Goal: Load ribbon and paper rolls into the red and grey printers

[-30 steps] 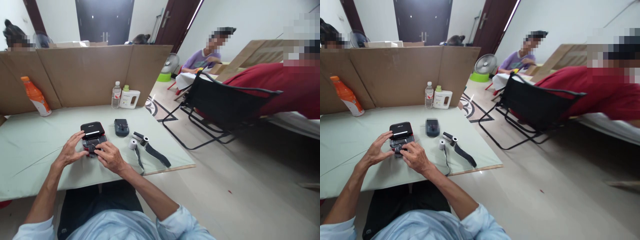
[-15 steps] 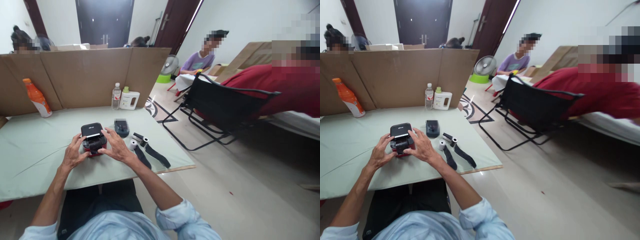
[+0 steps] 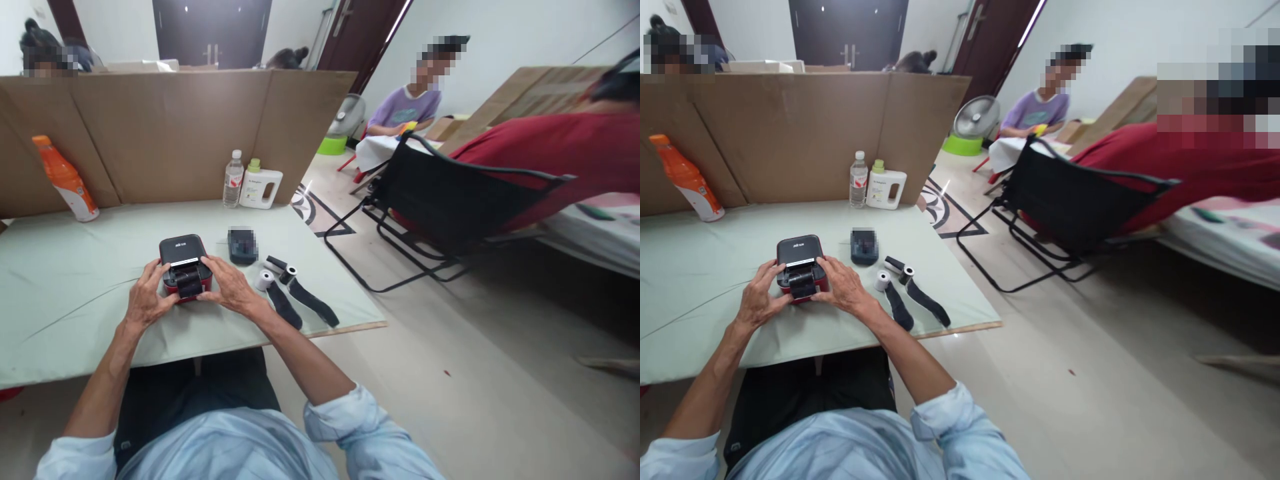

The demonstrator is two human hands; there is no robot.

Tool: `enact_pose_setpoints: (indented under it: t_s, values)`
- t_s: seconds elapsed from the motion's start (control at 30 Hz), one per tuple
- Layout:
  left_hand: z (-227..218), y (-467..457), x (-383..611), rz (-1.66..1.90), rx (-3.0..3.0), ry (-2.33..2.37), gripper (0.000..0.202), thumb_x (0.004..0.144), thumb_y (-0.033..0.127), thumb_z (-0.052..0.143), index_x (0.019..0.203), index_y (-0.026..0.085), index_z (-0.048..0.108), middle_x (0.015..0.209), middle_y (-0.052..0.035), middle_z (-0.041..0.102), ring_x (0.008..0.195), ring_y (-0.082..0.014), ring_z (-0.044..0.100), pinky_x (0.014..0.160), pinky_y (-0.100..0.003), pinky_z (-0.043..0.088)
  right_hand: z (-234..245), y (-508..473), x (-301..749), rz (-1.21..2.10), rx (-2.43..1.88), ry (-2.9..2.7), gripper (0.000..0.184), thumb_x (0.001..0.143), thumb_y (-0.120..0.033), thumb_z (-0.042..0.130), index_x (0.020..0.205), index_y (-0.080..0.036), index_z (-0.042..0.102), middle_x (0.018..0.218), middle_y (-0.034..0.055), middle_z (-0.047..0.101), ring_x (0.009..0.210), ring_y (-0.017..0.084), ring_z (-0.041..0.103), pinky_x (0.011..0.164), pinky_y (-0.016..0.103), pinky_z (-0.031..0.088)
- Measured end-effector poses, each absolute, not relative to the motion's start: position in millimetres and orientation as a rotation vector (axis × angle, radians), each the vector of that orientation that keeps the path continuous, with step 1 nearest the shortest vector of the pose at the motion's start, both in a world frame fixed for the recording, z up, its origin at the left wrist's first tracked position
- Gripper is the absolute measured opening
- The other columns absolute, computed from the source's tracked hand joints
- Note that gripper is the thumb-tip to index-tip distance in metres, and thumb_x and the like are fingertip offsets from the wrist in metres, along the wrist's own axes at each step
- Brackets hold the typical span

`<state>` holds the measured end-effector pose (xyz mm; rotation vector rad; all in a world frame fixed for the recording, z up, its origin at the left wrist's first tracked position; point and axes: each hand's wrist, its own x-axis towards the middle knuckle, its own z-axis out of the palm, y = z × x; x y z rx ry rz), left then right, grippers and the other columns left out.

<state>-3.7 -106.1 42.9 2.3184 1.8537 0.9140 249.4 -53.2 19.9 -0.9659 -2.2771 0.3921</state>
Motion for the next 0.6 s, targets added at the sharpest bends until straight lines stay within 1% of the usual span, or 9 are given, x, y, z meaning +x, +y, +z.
enact_pose_setpoints:
  t_s: [0.13,0.2,0.33,0.43,0.53,0.6]
  values:
    - [45.3,-107.7,-3.0,0.875,2.322,1.88,0.066,0.077,0.032,0.076,0.141,0.028,0.058,0.156,-0.0112,0.053,0.14,-0.0345,0.057,0.109,-0.043,0.055,19.4,-54.1,244.6,0.371,-0.999,-2.249,0.086,0.083,-0.038,0.088,0.154,-0.018,0.045,0.154,0.0238,0.053,0.143,0.036,0.054,0.114,0.054,0.05]
    - [45.0,-109.2,-2.5,0.892,2.331,1.874,0.066,0.078,0.032,0.075,0.142,0.027,0.057,0.155,-0.0115,0.054,0.14,-0.0341,0.057,0.11,-0.044,0.054,21.6,-57.1,242.2,0.386,-1.022,-2.252,0.086,0.083,-0.037,0.087,0.155,-0.016,0.044,0.155,0.0251,0.052,0.145,0.036,0.052,0.115,0.054,0.05]
    - [38.2,-112.9,-2.1,0.918,2.345,1.864,0.069,0.083,0.031,0.071,0.149,0.025,0.05,0.154,-0.0143,0.054,0.141,-0.0339,0.056,0.109,-0.046,0.056,31.0,-66.7,239.4,0.498,-1.112,-2.282,0.093,0.086,-0.038,0.084,0.162,-0.018,0.034,0.164,0.0247,0.041,0.151,0.037,0.044,0.119,0.057,0.045]
    - [32.5,-114.6,-2.9,0.94,2.359,1.835,0.075,0.085,0.031,0.07,0.154,0.025,0.043,0.154,-0.0144,0.054,0.139,-0.0334,0.058,0.107,-0.047,0.058,40.1,-75.4,239.4,0.591,-1.188,-2.276,0.095,0.09,-0.031,0.078,0.166,-0.021,0.022,0.168,0.0222,0.034,0.156,0.035,0.036,0.121,0.057,0.042]
    - [30.5,-113.8,-3.8,0.963,2.377,1.816,0.077,0.085,0.029,0.07,0.156,0.024,0.04,0.153,-0.0149,0.055,0.137,-0.0335,0.059,0.105,-0.048,0.059,48.1,-85.7,239.5,0.65,-1.255,-2.221,0.096,0.092,-0.026,0.073,0.168,-0.025,0.015,0.169,0.0187,0.033,0.157,0.033,0.034,0.122,0.055,0.04]
    - [30.4,-112.2,-3.8,0.969,2.375,1.816,0.079,0.084,0.029,0.072,0.156,0.023,0.039,0.152,-0.0158,0.055,0.137,-0.0341,0.06,0.106,-0.048,0.059,51.0,-93.7,238.3,0.673,-1.294,-2.175,0.096,0.092,-0.027,0.071,0.169,-0.025,0.014,0.168,0.0182,0.034,0.156,0.034,0.035,0.122,0.055,0.04]
